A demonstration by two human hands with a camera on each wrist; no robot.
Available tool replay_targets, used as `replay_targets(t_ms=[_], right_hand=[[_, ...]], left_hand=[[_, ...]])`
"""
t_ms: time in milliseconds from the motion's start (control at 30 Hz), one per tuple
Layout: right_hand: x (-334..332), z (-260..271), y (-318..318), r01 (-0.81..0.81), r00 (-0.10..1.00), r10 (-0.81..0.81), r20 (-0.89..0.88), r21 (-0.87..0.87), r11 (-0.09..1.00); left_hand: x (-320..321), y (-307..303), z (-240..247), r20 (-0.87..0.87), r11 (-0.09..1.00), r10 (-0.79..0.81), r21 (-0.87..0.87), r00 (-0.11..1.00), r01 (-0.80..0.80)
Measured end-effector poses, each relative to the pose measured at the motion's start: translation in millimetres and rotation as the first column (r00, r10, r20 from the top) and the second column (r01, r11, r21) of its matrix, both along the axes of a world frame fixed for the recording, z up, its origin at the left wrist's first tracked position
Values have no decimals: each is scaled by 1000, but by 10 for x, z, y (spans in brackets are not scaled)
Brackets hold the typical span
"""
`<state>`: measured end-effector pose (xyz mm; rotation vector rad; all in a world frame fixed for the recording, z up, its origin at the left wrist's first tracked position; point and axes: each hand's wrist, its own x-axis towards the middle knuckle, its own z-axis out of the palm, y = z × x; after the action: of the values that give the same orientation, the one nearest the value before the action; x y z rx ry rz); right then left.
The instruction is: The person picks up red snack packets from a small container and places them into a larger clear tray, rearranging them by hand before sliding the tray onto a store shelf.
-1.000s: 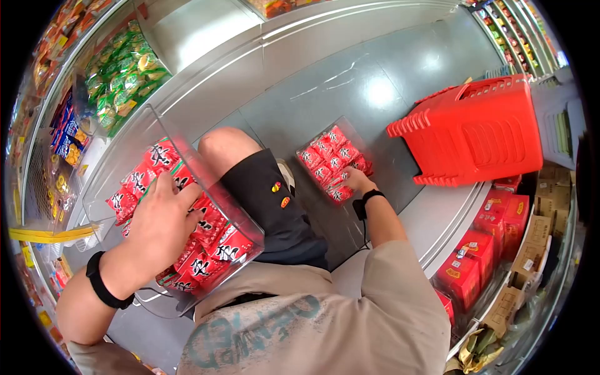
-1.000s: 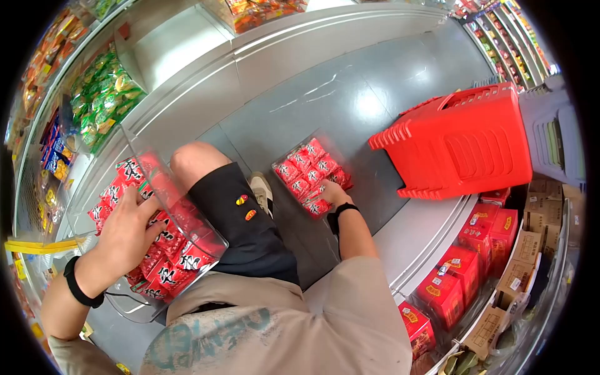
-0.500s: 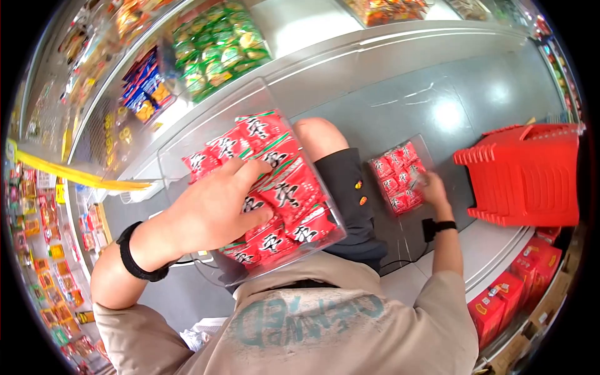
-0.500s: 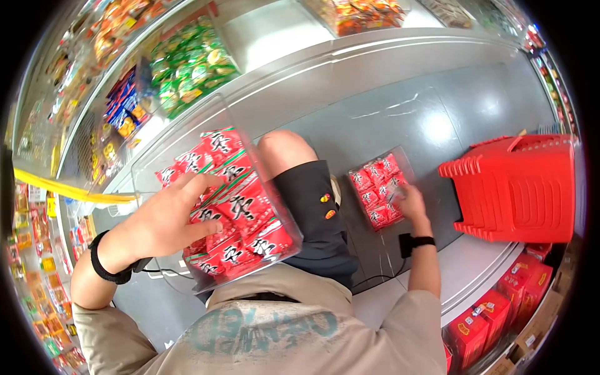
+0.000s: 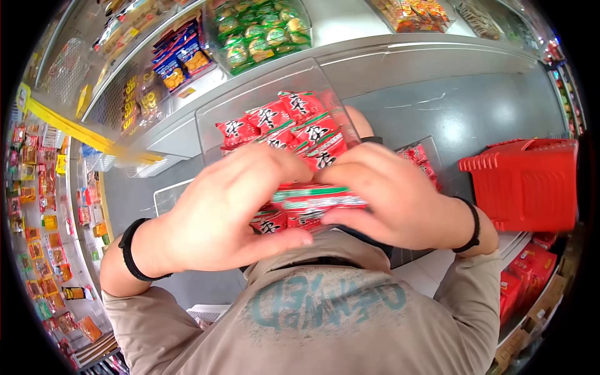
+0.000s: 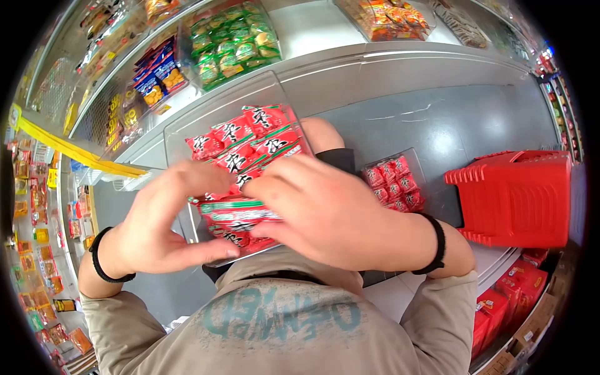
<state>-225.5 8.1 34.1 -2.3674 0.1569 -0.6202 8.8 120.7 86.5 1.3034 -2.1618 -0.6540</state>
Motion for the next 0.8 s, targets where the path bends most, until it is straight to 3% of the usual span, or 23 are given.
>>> replay_targets(t_ms=[67,167,267,367,467,567,633,700,767,800], right_hand=[[220,-126,147,-83,996,86,-40,59,995],[353,-264,288,-108,978,137,-160,176,978],[299,-292,250,-82,967,134,-217,235,969],[102,-315,9,70,992,-62,-113,70,995],[-271,-422,-271,318,948,-317,-24,123,940],[-777,-684,-609,616,778,-628,9,189,765],[-1253,-1163,-935,790,583,-813,-16,245,562],[-1901,-1921,-1310,871,459,-879,-128,259,417],[-2461,-2711,-1497,951,294,-896,-332,7,310],[-2624,-3063,-1490,964,220,-854,-472,-29,264]], left_hand=[[12,175,-71,66,998,57,25,996,-58],[145,393,-184,202,953,136,240,970,-183],[245,507,-354,170,933,173,287,970,-217],[256,588,-501,271,878,165,397,948,-266],[244,578,-605,397,806,47,527,917,-270],[226,624,-736,512,925,-62,352,857,-143],[153,632,-789,537,941,-45,306,842,-145],[126,610,-803,565,936,-46,311,823,-161],[101,572,-809,589,911,-71,367,805,-188],[70,546,-816,596,923,-70,343,800,-175]])
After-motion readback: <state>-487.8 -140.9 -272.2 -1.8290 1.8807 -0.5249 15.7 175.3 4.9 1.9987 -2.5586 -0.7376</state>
